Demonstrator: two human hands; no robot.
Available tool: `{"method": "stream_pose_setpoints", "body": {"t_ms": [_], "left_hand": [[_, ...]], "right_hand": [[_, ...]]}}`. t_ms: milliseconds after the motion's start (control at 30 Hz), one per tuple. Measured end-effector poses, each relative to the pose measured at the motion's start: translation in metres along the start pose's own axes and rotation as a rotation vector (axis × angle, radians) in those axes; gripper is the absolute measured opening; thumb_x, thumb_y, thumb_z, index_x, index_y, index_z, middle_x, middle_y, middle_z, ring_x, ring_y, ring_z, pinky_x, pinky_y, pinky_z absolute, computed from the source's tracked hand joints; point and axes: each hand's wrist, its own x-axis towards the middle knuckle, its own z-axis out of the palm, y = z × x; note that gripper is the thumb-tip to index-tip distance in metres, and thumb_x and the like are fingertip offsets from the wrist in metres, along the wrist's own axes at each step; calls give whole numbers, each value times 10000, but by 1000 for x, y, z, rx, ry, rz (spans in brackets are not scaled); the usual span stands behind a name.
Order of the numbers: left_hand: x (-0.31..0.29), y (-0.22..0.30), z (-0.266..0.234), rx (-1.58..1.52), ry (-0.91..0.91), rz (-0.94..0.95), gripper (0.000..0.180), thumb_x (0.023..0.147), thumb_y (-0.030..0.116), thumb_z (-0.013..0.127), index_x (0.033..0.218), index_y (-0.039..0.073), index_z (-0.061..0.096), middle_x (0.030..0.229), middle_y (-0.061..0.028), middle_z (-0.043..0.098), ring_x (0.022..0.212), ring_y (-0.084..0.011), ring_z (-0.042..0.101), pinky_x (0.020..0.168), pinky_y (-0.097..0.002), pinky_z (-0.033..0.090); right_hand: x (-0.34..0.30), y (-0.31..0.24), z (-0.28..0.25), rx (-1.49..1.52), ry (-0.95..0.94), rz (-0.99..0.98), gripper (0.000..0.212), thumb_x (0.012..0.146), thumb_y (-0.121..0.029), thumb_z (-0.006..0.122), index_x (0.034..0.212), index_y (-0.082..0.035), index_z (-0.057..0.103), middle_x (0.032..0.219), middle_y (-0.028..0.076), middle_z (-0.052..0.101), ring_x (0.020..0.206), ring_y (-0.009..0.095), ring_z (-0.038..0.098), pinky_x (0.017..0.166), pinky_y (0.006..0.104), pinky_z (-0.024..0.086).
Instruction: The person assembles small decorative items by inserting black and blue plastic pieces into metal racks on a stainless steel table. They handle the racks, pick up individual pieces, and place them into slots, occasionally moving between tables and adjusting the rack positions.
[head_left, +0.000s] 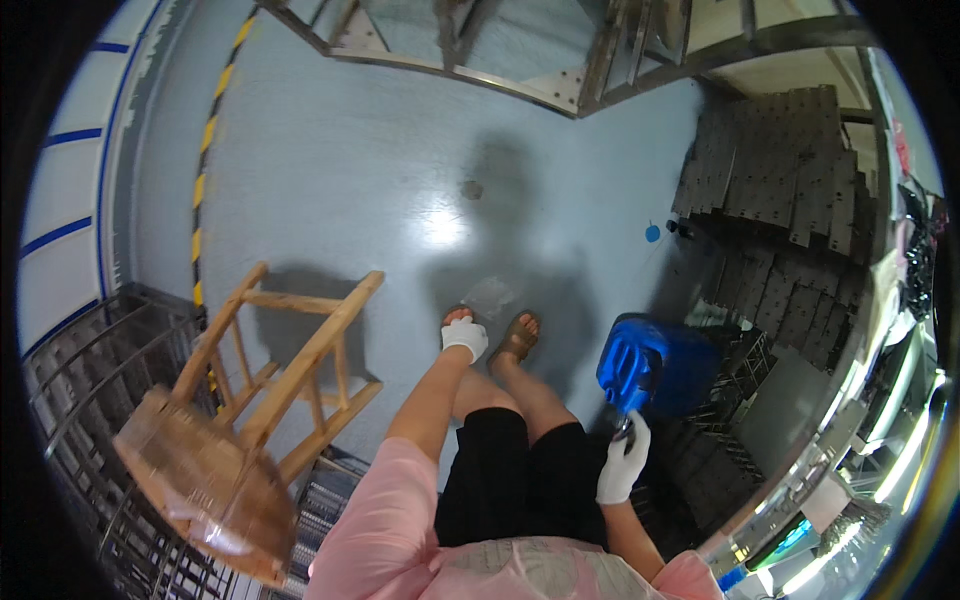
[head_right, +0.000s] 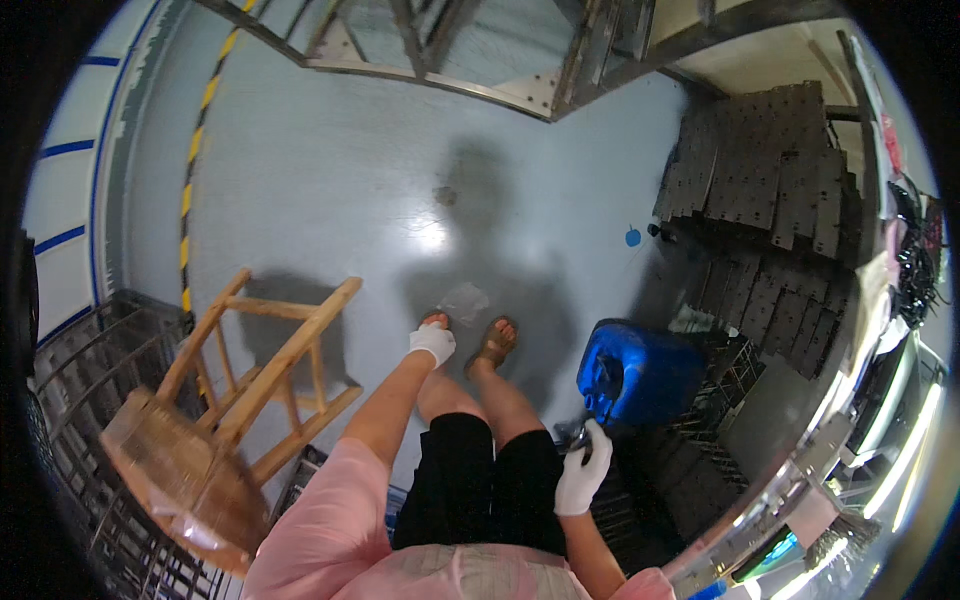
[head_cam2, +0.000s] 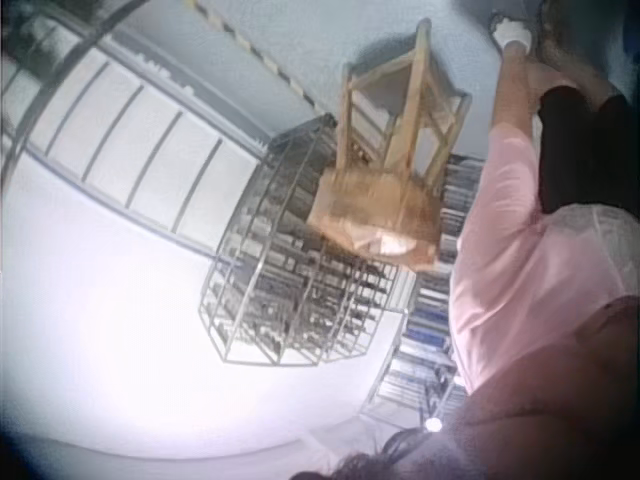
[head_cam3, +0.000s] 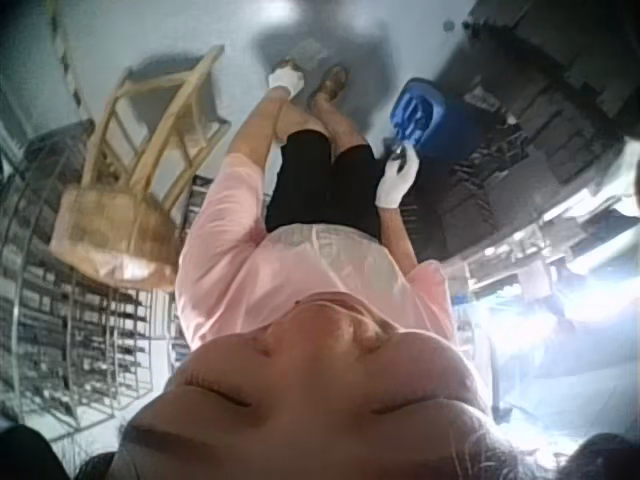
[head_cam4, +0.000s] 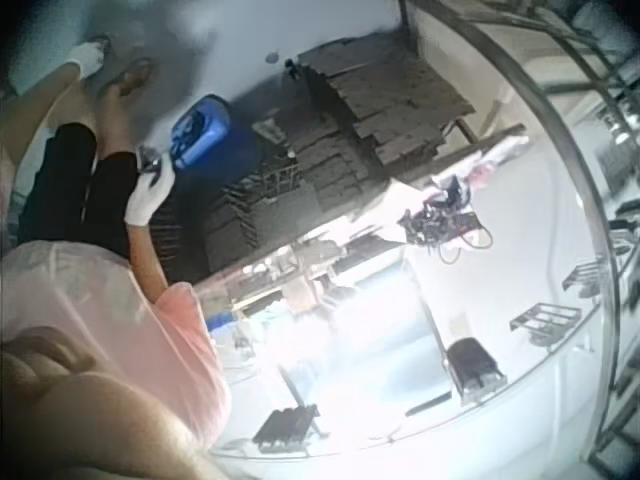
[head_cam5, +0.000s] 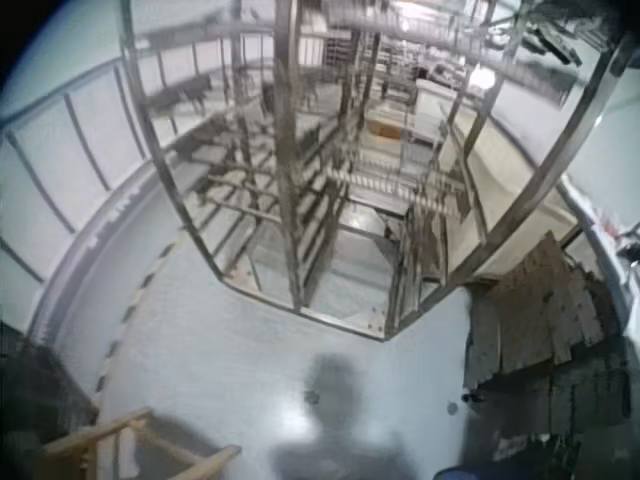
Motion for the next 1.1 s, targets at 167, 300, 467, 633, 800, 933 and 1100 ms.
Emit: {"method": "stream_pose_setpoints", "body": {"t_ms": [167, 300, 467, 633, 800, 933, 1100], "left_hand": [[145, 21, 53, 169, 95, -16, 379, 927, 430, 558, 1211, 269, 751, 1669, -104, 218, 1509, -421, 196, 1183, -607, 206], [197, 7, 82, 180, 260, 9, 454, 938, 415, 605, 1341, 213, 664, 1616, -94, 300, 1479, -405, 252, 1195, -607, 188], [171, -2, 95, 91, 367, 30, 478, 938, 363, 632, 1321, 76, 616, 1447, -94, 485, 1358, -354, 414, 1164, -584, 268], [-24, 16, 9, -535, 896, 7, 387, 872, 174, 724, 1219, 35, 622, 1285, -203, 550, 1198, -398, 536, 1048, -486, 425], [-355, -26, -76, -472, 1453, 184, 308, 811, 76, 769, 1083, 38, 630, 1089, -188, 592, 1072, -388, 571, 945, -468, 478], [-507, -154, -78, -1167, 1666, -440, 268, 905, 203, 688, 1099, 34, 610, 1039, -191, 615, 996, -344, 600, 932, -463, 472], [-540, -275, -31, -397, 917, -1034, 487, 932, 447, 605, 1313, 144, 631, 1272, -183, 617, 1150, -396, 605, 941, -549, 507]], "right_hand": [[13, 68, 51, -286, 49, -305, 401, 769, 91, 587, 1126, -68, 678, 1075, 168, 577, 1026, 334, 509, 932, 451, 398], [29, 86, 72, -246, 135, -348, 422, 719, 134, 621, 1062, -101, 693, 1063, 141, 593, 976, 321, 535, 909, 429, 398], [47, 57, 77, -304, 82, -403, 402, 715, 114, 645, 1045, -102, 724, 1059, 135, 601, 1002, 340, 546, 870, 457, 401], [36, 7, 78, -173, -9, -557, 362, 722, 55, 635, 1031, -109, 725, 729, 178, 545, 647, 403, 524, 585, 484, 401], [-4, -47, 52, -169, -205, -590, 429, 730, 31, 668, 1099, -184, 712, 935, 166, 603, 918, 389, 559, 825, 492, 469], [-14, -103, 8, -15, -262, -751, 430, 768, 81, 605, 1151, -95, 687, 1066, 158, 659, 1026, 355, 600, 935, 452, 480], [-12, -157, -66, 116, -210, -559, 391, 810, 80, 615, 1169, -63, 674, 1034, 156, 684, 984, 356, 633, 894, 423, 497]]}}
